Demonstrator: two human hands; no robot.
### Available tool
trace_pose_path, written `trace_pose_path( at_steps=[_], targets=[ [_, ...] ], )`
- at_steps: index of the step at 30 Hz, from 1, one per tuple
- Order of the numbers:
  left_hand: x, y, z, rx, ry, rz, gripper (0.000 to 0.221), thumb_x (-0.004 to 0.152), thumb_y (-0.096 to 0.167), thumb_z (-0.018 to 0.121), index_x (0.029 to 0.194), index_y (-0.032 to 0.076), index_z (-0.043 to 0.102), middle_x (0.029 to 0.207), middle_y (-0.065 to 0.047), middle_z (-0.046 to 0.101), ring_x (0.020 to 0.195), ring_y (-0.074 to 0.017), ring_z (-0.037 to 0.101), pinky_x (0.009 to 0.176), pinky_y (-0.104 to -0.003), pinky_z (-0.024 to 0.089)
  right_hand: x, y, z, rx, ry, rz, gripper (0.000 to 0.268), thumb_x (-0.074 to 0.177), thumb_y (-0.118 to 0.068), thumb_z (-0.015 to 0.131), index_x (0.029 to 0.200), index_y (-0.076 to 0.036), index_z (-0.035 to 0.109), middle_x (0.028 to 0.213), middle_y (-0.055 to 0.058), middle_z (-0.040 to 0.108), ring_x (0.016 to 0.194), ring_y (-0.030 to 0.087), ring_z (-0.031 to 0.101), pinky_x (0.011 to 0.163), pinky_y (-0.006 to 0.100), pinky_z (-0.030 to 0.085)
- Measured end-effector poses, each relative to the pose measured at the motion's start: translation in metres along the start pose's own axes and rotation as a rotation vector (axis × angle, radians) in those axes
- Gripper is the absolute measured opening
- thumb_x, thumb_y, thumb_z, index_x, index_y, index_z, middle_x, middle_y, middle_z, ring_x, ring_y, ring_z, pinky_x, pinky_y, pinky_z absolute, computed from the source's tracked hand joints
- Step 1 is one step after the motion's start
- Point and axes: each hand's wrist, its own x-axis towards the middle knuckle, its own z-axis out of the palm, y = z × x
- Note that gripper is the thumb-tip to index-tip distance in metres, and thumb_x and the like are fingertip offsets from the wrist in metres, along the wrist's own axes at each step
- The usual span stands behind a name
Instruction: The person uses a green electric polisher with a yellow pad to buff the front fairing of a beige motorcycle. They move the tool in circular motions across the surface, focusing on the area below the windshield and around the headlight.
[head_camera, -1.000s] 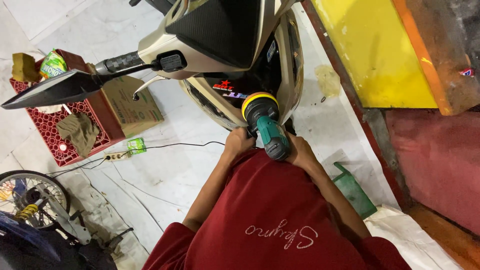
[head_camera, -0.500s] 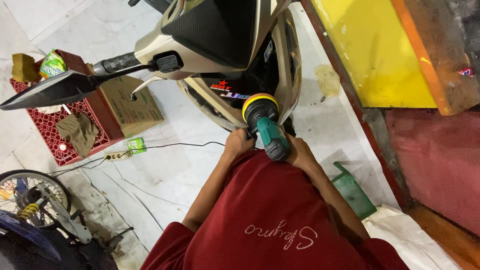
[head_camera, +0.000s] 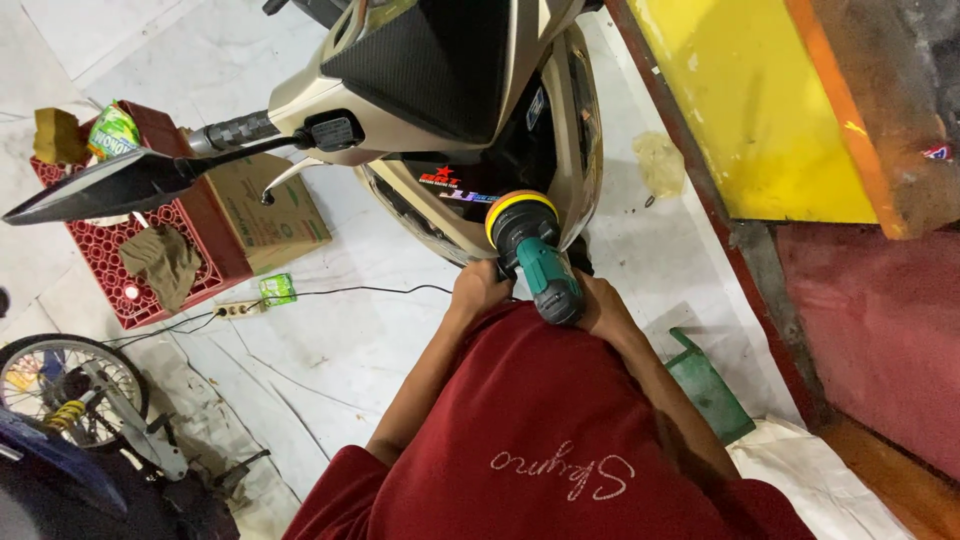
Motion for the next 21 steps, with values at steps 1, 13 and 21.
trace_pose_path(
  at_steps=[1,13,21],
  targets=[
    [0.0,0.001,-0.001,0.002,0.001,-0.001,0.026,0.081,0.024,0.069,0.097,0.005,0.074,0.091,-0.027,0.072,0.088,-0.0458,0.07,0.077,-0.053,0.056,0.0,0.0,-0.001,0.001,0.0,-0.002,0.053,0.079,-0.027,0.078,0.128,-0.014,0.064,0.1,0.021,0.076,0.095,0.042,0.073,0.079,0.048,0.056],
    [0.01,-0.004,0.009,0.105,-0.043,-0.042,0.027,0.082,0.031,0.071,0.089,0.006,0.076,0.085,-0.025,0.072,0.084,-0.0433,0.071,0.077,-0.052,0.057,0.003,0.008,-0.009,0.073,0.042,-0.119,0.053,0.076,-0.026,0.081,0.123,-0.011,0.065,0.103,0.021,0.076,0.098,0.042,0.073,0.08,0.046,0.057],
    [0.015,-0.006,0.018,0.116,0.02,0.03,0.03,0.079,0.032,0.072,0.087,0.003,0.075,0.083,-0.027,0.071,0.083,-0.0461,0.069,0.077,-0.054,0.056,0.008,0.014,-0.013,0.016,0.02,-0.138,0.062,0.074,-0.021,0.078,0.132,-0.012,0.061,0.106,0.022,0.075,0.099,0.042,0.071,0.082,0.047,0.056]
  ],
)
